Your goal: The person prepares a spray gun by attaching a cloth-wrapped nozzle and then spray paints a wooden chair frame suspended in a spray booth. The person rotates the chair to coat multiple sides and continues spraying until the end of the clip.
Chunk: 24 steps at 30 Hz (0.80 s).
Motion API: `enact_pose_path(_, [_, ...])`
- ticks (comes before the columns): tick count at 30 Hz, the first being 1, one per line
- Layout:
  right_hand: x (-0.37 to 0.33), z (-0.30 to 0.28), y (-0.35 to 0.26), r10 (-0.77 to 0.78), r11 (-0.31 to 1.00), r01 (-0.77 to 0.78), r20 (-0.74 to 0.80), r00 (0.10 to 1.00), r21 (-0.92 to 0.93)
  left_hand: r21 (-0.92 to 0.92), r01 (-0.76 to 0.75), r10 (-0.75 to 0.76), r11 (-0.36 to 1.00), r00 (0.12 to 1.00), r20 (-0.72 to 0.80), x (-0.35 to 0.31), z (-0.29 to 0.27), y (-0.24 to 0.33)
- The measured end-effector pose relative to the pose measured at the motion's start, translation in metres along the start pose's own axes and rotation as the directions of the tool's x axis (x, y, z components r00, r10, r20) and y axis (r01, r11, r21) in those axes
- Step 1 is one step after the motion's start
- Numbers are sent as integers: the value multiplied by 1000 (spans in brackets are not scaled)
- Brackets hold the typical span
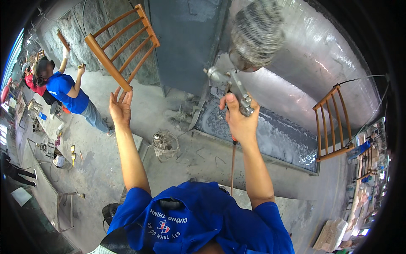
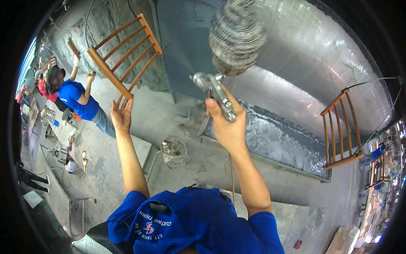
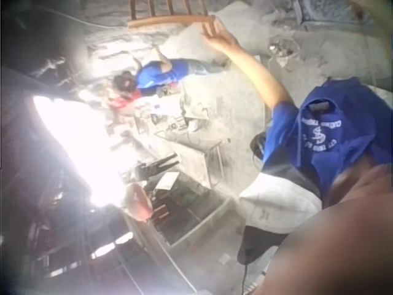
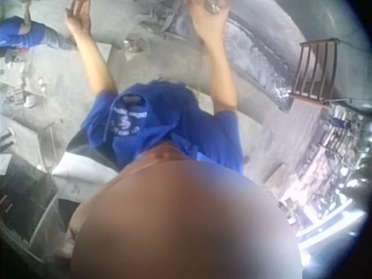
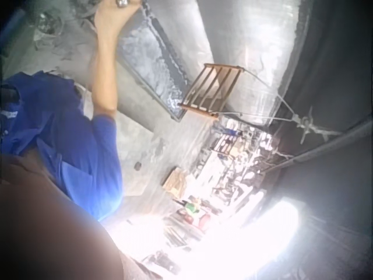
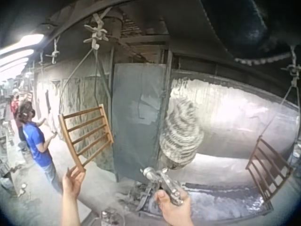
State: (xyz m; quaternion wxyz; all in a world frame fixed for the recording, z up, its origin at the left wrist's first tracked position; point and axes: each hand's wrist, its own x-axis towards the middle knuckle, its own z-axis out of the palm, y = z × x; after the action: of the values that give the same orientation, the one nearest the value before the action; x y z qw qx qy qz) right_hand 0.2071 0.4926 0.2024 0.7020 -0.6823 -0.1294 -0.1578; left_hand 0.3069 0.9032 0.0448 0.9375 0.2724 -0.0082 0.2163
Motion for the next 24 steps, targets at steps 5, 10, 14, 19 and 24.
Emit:
enact_pose_path(5, [-13,0,-4,227,955,-225,-15,974,-190,-4,32,-32,999,999,5,-9,9,-7])
enact_pose_path(10, [-5,8,-9,-24,998,19,-83,996,-59,-16,82,-82,996,996,34,-24,29,-16])
enact_pose_path(14, [-12,10,-13,-28,998,21,-107,994,-64,28,120,-122,992,990,69,-40,48,-19])
enact_pose_path(19, [-32,2,-16,148,950,-167,-92,985,-264,112,140,-147,984,988,57,-56,69,-22])
enact_pose_path(24, [-36,-1,-20,78,993,-85,-78,994,-84,115,148,-156,982,986,59,-58,76,-24])
